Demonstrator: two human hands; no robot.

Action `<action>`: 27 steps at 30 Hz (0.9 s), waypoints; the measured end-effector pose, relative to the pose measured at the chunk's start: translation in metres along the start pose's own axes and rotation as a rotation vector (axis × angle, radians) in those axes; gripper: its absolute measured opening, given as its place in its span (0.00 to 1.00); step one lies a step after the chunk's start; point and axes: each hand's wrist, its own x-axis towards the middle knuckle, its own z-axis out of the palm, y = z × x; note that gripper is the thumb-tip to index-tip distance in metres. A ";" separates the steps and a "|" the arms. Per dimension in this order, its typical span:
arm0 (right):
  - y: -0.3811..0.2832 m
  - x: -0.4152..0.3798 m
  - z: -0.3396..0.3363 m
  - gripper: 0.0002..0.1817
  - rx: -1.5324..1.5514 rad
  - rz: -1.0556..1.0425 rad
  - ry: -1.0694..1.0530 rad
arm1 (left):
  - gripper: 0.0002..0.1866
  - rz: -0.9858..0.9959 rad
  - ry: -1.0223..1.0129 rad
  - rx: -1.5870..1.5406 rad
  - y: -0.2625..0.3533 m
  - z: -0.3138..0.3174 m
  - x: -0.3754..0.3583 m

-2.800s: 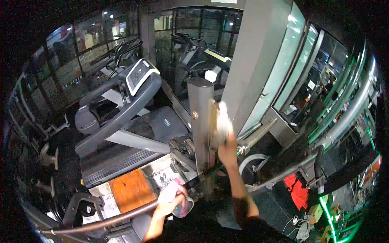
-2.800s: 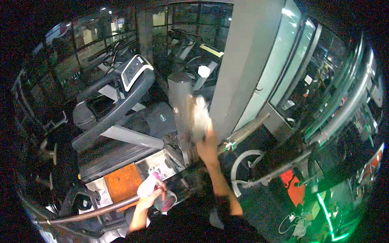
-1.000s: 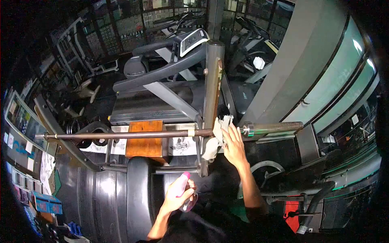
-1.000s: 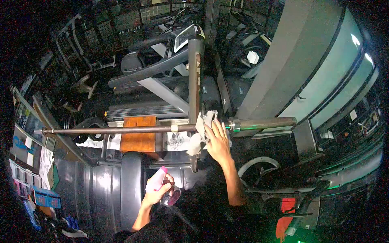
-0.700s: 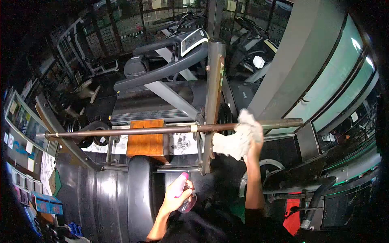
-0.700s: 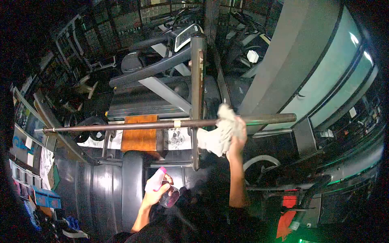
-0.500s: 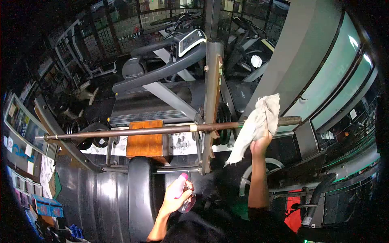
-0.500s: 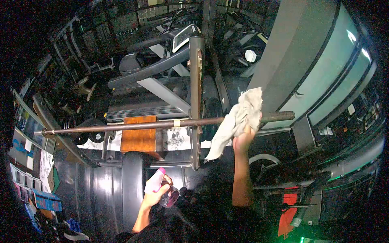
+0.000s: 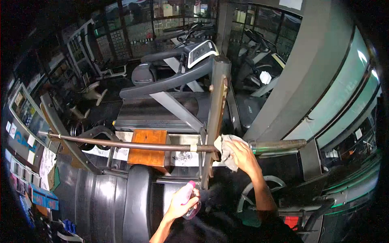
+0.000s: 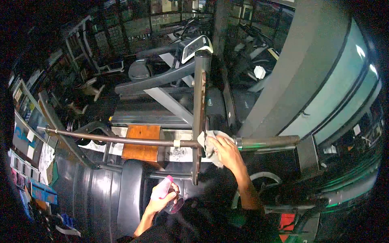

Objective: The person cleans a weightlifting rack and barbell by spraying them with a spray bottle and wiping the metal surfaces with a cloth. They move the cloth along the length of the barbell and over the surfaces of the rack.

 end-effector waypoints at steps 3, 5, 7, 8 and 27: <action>0.005 0.009 -0.017 0.29 0.247 0.050 0.045 | 0.08 -0.003 0.032 0.075 0.005 0.013 0.014; 0.002 0.015 -0.027 0.29 0.451 0.105 0.248 | 0.08 -0.001 0.046 0.063 0.007 0.020 0.025; 0.011 0.010 -0.009 0.29 0.349 0.131 0.244 | 0.08 -0.005 0.072 0.021 0.007 0.029 0.035; 0.013 0.006 -0.003 0.29 0.257 0.163 0.134 | 0.08 -0.004 0.079 0.020 0.006 0.032 0.041; 0.024 0.005 -0.004 0.22 -0.091 -0.201 -0.099 | 0.11 0.111 0.182 0.113 -0.020 0.079 0.084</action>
